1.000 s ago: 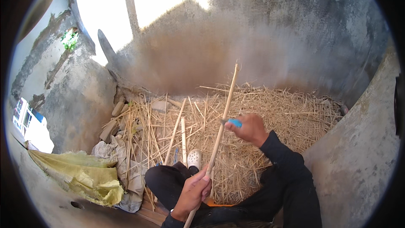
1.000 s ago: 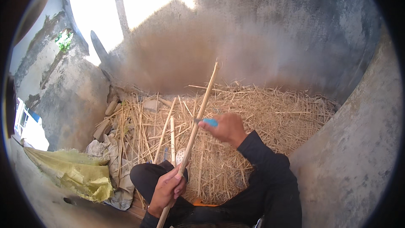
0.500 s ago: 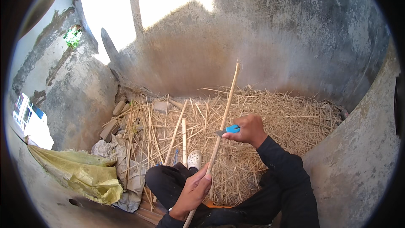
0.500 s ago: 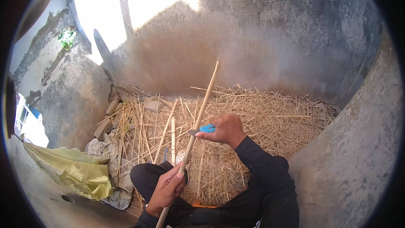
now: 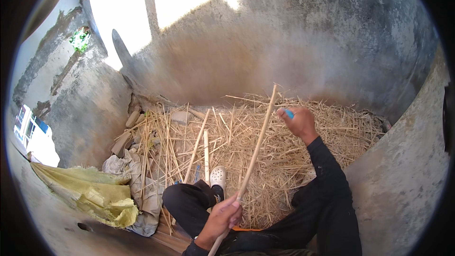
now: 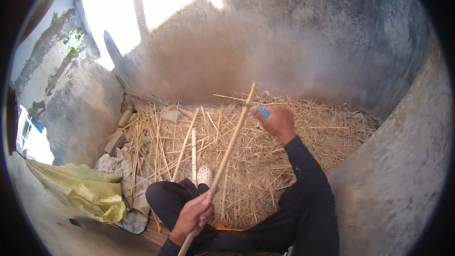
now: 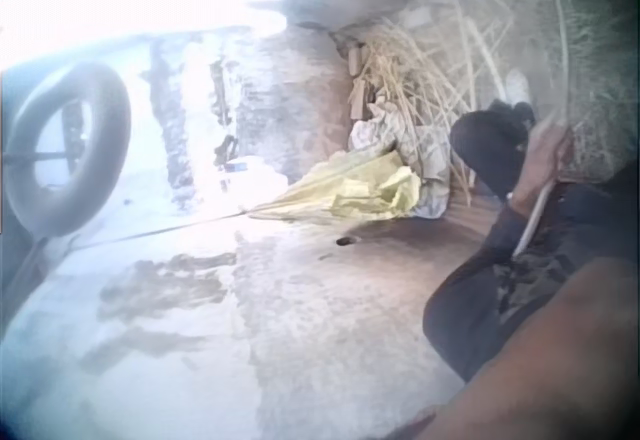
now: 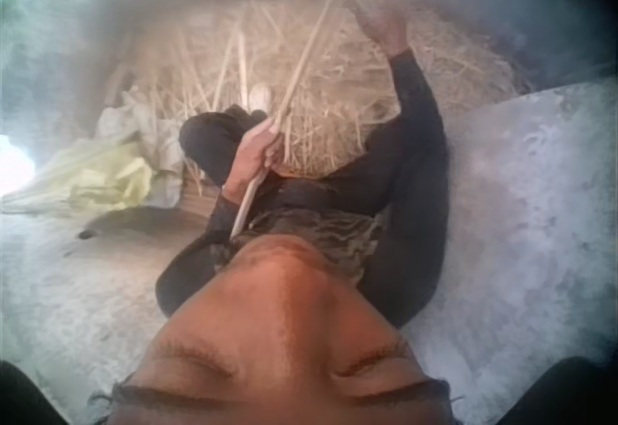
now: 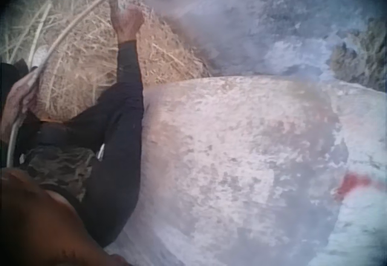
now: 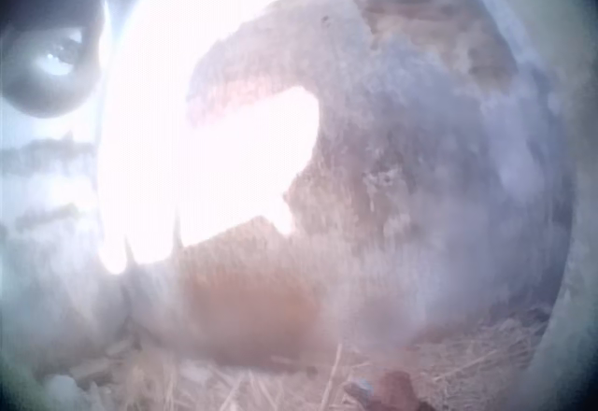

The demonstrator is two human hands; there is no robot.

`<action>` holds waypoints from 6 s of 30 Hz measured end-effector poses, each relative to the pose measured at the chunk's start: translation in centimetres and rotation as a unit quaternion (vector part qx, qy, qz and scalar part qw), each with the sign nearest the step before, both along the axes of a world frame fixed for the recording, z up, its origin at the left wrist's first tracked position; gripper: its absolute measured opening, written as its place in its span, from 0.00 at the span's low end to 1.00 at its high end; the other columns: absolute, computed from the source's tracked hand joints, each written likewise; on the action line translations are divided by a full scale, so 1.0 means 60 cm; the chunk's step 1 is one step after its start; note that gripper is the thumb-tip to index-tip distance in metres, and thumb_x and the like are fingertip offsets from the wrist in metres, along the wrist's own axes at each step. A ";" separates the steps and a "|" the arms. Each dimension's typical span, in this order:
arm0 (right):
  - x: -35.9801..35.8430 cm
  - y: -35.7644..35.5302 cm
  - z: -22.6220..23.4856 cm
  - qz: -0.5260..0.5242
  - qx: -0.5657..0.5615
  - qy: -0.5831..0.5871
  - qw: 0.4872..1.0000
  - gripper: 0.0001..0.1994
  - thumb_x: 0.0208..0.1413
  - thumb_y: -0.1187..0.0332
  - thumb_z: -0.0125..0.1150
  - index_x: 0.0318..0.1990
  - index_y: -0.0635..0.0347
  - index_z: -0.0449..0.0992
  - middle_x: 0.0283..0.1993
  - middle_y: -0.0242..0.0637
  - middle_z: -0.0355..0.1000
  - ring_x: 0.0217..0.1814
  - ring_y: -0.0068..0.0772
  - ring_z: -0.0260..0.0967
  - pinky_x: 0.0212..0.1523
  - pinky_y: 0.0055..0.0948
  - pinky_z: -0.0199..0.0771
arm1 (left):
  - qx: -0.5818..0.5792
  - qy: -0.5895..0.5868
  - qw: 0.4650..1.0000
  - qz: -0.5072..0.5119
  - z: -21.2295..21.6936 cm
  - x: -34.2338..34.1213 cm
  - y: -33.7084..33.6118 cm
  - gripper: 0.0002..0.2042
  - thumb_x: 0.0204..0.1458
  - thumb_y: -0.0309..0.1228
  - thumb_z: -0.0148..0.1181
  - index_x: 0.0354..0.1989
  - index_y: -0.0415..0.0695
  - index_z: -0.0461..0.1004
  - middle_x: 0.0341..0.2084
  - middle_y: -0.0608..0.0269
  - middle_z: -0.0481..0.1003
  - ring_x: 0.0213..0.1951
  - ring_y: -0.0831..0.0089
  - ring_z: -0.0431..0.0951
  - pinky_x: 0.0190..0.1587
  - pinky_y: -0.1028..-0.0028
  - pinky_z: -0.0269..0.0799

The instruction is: The person sits on a straw-covered floor and uses a small knife to shave the surface of a long wooden stick. They hold the stick with their left hand and scrape along its length with the knife in their right hand, producing wood shavings that fall onto the straw.

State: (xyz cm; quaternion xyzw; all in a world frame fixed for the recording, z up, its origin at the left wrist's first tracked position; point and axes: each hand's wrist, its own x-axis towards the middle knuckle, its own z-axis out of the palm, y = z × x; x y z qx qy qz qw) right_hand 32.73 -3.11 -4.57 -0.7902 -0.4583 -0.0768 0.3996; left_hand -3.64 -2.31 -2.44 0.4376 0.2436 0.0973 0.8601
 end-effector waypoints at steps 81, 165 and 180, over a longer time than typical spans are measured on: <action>-0.167 -0.003 0.015 0.163 -0.023 -0.058 0.985 0.37 0.48 0.27 0.48 0.15 0.55 0.76 0.08 0.34 0.64 0.11 0.36 0.66 0.15 0.36 0.65 | 0.138 0.018 0.990 0.029 0.039 0.016 0.024 0.26 0.64 0.36 0.47 0.68 0.40 0.53 0.17 0.75 0.58 0.18 0.88 0.56 0.20 0.86 0.53; -0.002 -0.027 -0.009 -0.050 -0.069 -0.003 0.996 0.38 0.50 0.27 0.45 0.14 0.55 0.76 0.10 0.34 0.63 0.13 0.37 0.64 0.17 0.37 0.62 | 0.405 0.094 0.907 -0.063 0.036 -0.015 -0.028 0.24 0.63 0.30 0.48 0.65 0.33 0.54 0.21 0.67 0.64 0.24 0.83 0.63 0.29 0.80 0.62; -0.093 -0.053 -0.007 0.096 -0.022 0.041 0.994 0.36 0.50 0.28 0.49 0.13 0.55 0.71 0.08 0.34 0.59 0.12 0.34 0.63 0.16 0.35 0.61 | 0.010 -0.024 1.000 0.012 0.015 -0.027 0.002 0.23 0.65 0.34 0.41 0.66 0.38 0.54 0.18 0.67 0.63 0.14 0.83 0.58 0.20 0.85 0.57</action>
